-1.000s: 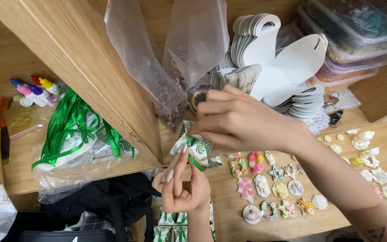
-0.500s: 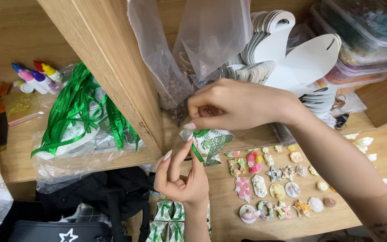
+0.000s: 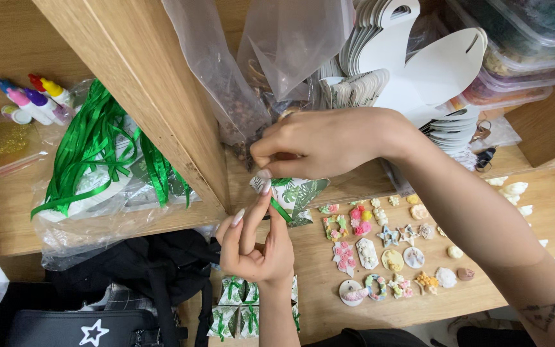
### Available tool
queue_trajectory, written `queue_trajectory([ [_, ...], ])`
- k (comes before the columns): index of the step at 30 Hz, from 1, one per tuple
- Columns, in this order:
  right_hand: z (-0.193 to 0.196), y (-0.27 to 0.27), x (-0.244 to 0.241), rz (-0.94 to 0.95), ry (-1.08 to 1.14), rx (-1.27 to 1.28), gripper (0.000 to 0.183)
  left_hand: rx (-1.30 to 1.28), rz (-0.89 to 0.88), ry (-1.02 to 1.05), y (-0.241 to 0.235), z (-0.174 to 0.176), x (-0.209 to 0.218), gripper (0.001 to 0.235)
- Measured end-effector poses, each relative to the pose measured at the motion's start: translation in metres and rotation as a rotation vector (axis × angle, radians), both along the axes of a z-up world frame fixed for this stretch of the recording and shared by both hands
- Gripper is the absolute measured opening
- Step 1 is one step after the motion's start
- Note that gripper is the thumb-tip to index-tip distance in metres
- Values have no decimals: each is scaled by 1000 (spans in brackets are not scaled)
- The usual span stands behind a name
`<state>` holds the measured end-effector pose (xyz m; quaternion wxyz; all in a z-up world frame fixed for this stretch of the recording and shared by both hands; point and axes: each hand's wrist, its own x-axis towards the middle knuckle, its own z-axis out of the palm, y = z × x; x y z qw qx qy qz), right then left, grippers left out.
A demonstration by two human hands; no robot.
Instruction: The person ties a green ribbon around a small, leaf-patterned wrapped package. They wrap the ribbon around the package multiple times, pull it tight, and tie a knot to secure it. The finished package is placed on the table with other similar items.
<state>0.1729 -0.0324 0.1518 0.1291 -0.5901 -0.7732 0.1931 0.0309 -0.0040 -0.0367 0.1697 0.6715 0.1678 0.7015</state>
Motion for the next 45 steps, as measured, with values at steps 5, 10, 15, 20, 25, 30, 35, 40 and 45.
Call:
queue_trajectory([
  [5, -5, 3, 2, 4, 48, -18, 22, 15, -75, 50, 4, -6, -6, 56],
  [10, -3, 10, -1, -103, -14, -155, 21, 49, -15, 108, 0, -6, -13, 54],
  [15, -6, 12, 1, -76, -22, -147, 22, 121, -11, 102, -1, -4, -16, 54],
  [20, -13, 11, 7, 44, -12, -13, 21, 137, 33, 158, -1, 1, -20, 48],
  [25, -18, 8, 12, 123, -12, 110, 23, 170, 27, 200, -6, 6, -26, 40],
  [30, -17, 2, 14, 106, 12, 154, 22, 157, 124, 314, -12, 13, -29, 34],
  [35, -17, 1, 14, 47, -70, 127, 26, 220, 89, 251, -11, 15, -27, 36],
  [40, -18, 7, 15, 65, -106, 116, 18, 205, 66, 265, -16, 17, -29, 37],
  [45, -21, 6, 15, 72, -130, 140, 18, 205, 87, 268, -21, 20, -30, 39],
])
